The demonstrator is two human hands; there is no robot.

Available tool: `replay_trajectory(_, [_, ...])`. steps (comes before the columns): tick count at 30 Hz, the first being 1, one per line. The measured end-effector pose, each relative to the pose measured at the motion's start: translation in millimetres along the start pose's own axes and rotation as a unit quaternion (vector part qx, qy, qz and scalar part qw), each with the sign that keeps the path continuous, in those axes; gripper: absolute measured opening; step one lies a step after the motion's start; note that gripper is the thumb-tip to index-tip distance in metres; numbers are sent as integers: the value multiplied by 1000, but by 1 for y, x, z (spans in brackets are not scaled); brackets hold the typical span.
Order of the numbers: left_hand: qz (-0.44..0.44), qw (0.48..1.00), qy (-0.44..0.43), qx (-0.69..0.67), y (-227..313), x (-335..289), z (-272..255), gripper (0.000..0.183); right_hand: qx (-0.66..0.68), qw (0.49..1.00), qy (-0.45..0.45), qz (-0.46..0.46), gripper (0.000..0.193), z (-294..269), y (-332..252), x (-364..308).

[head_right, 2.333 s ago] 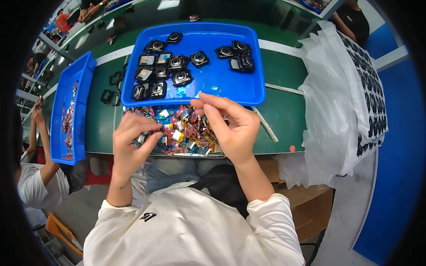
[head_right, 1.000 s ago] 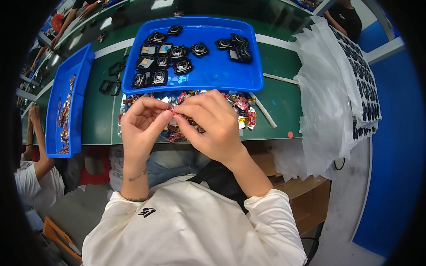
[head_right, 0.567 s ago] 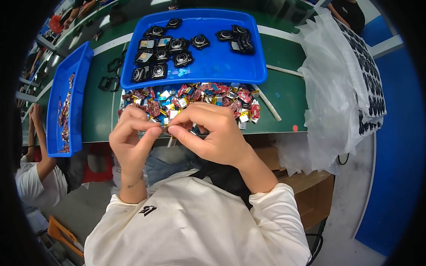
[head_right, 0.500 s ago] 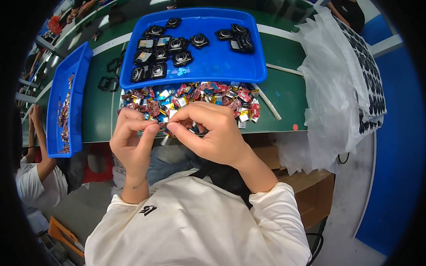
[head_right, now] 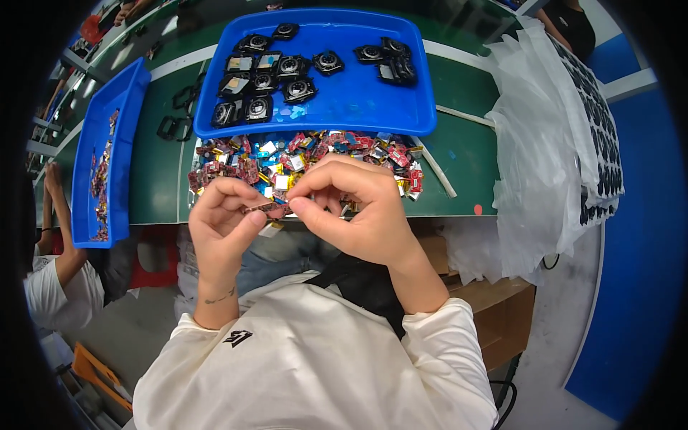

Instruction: Manually assembling internal components into smartwatch shells on a factory production line.

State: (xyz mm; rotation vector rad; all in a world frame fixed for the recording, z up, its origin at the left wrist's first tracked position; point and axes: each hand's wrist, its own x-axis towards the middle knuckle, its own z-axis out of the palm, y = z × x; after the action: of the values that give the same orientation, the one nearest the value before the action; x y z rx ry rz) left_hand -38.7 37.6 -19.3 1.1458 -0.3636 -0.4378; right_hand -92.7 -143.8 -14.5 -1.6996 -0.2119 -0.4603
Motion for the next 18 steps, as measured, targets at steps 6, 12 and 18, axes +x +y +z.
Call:
replay_trajectory(6, [33, 991, -52, 116, -6, 2, -3, 22, -63, 998, 7, -30, 17, 7, -6, 3])
replay_trajectory(12, [18, 997, -31, 67, -3, -1, -3, 9, -23, 998, -13, -55, 14, 7, -4, 3])
replay_trajectory(18, [45, 995, -46, 78, -3, 0, -5, 6, 158, 986, 23, 43, 15, 8, 0, -2])
